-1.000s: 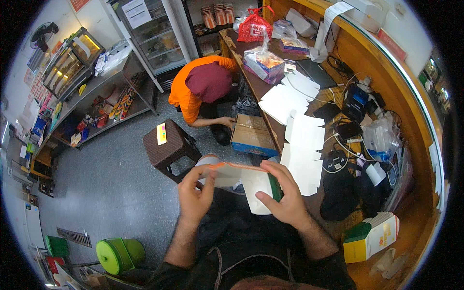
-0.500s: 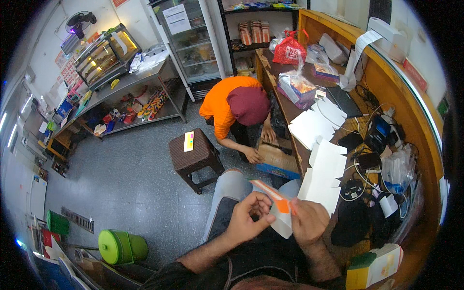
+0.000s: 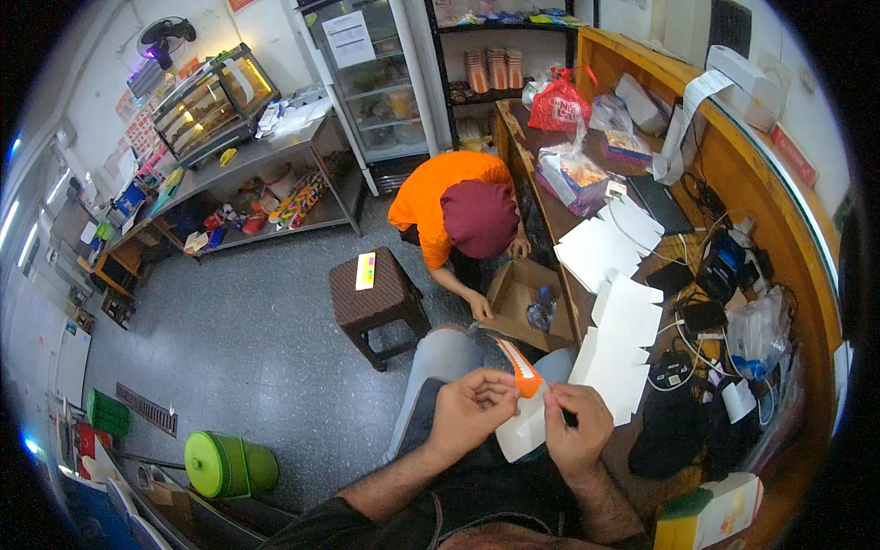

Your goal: The person assembles small cardboard boxes by folding flat pieces and applying adhesive tape to secure the edges. They handle multiple boxes one at a time, folding flaps and taping seams to form finished containers.

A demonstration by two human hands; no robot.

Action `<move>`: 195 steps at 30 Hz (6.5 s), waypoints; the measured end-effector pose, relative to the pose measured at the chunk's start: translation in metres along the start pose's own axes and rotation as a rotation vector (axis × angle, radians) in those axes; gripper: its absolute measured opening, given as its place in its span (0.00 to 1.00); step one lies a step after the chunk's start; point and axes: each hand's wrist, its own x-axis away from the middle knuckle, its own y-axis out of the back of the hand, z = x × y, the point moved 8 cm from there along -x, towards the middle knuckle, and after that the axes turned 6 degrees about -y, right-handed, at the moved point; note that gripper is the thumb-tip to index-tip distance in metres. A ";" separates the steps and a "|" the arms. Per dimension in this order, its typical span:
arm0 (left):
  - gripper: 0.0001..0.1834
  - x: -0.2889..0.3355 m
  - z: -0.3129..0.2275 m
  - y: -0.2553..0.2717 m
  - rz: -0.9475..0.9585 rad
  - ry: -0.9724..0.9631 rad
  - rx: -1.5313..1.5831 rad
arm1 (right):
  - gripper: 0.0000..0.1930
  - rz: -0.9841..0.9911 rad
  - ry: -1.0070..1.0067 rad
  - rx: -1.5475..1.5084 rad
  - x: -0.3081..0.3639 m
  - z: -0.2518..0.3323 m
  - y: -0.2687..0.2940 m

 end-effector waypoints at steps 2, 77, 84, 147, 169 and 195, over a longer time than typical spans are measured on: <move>0.10 0.002 -0.008 -0.001 -0.044 -0.131 -0.149 | 0.07 0.053 -0.282 -0.138 0.003 -0.020 -0.001; 0.14 -0.010 0.021 -0.033 0.110 0.000 0.068 | 0.04 0.116 -0.300 -0.338 -0.009 -0.035 -0.001; 0.15 -0.009 0.018 -0.023 0.048 -0.030 0.101 | 0.03 0.147 -0.226 -0.345 -0.014 -0.024 -0.005; 0.19 0.010 -0.055 -0.061 0.591 -0.786 -0.892 | 0.34 0.292 -0.455 -0.426 -0.002 -0.035 -0.014; 0.13 0.002 -0.038 -0.043 0.339 -0.675 -0.776 | 0.12 0.388 -0.726 -0.332 0.005 -0.049 -0.017; 0.12 -0.013 0.068 -0.016 -0.056 0.333 0.382 | 0.07 0.201 -0.199 -0.145 0.008 -0.034 -0.025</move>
